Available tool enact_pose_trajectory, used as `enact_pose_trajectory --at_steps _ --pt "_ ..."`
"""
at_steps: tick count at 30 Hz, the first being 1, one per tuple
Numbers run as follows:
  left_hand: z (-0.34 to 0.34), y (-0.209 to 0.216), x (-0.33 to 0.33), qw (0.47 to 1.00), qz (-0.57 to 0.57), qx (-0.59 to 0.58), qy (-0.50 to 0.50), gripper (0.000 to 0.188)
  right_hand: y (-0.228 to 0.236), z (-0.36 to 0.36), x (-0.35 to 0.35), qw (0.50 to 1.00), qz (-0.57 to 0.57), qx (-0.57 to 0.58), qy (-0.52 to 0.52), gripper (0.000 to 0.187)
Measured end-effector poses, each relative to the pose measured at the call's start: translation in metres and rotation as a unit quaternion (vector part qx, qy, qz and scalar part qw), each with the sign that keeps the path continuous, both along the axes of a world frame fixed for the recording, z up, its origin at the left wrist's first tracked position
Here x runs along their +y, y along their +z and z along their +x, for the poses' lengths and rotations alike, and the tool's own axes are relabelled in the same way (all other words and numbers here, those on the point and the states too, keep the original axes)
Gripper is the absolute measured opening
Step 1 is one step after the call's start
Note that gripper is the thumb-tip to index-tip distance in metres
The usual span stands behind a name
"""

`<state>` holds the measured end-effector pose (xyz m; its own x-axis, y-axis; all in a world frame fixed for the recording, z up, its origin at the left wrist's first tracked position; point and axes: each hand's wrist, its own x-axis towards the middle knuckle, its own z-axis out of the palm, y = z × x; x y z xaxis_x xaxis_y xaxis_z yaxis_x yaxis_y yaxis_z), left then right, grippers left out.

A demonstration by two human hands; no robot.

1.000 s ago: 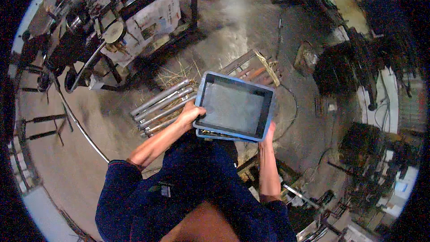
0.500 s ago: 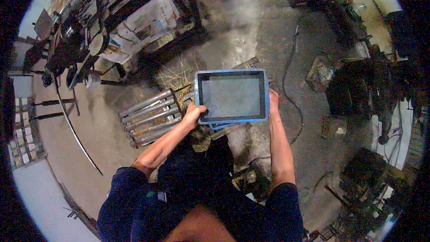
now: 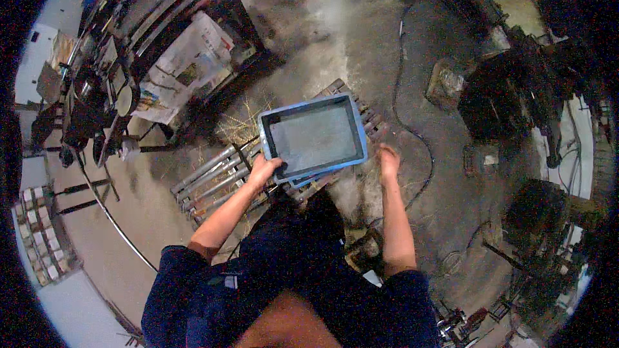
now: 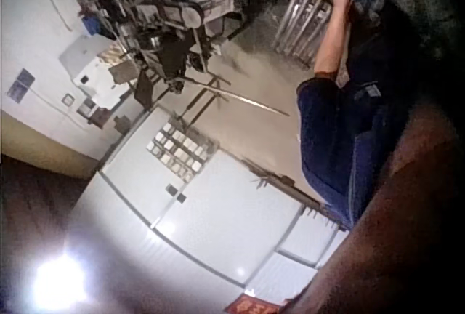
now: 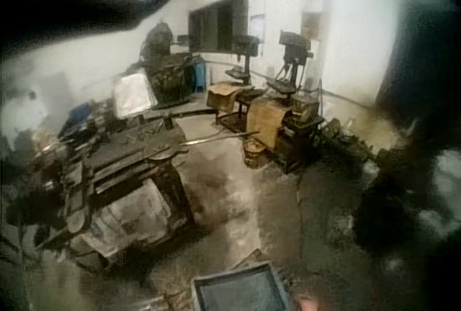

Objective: The person walks through a workshop carrying a blue bin, then picks up and moves several metal bars. They proceed to sweep the floor and a metal workbench using a broom and a dustpan to collect debris.

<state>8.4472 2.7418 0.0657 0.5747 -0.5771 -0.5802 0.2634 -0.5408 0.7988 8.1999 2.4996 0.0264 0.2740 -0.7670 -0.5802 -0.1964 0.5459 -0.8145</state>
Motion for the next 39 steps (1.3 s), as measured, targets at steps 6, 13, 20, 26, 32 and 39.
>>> enact_pose_trajectory --at_steps 6,13,20,26,32,39 --pt "0.006 0.002 0.007 0.996 0.032 -0.068 -0.042 0.042 -0.073 -0.018 0.006 0.98 0.106 0.015 -0.167 0.043" --pt "0.032 -0.03 0.074 0.95 0.126 0.16 0.235 0.05 -0.066 0.051 -0.125 0.977 -0.016 0.029 0.208 0.044" --pt "-0.007 -0.161 0.058 0.809 -0.054 0.407 0.421 0.063 -0.129 0.097 -0.164 0.909 0.081 0.045 0.406 0.038" --pt "-0.042 -0.169 0.07 0.725 -0.247 0.452 0.456 0.06 -0.053 0.132 -0.139 0.901 0.072 0.0 0.428 0.037" --pt "-0.024 -0.176 0.02 0.733 -0.268 0.457 0.426 0.059 -0.106 0.117 -0.175 0.911 0.081 0.002 0.405 0.043" --pt "0.001 -0.174 -0.029 0.767 -0.245 0.435 0.403 0.059 -0.014 0.145 -0.211 0.928 0.032 0.123 0.351 0.051"
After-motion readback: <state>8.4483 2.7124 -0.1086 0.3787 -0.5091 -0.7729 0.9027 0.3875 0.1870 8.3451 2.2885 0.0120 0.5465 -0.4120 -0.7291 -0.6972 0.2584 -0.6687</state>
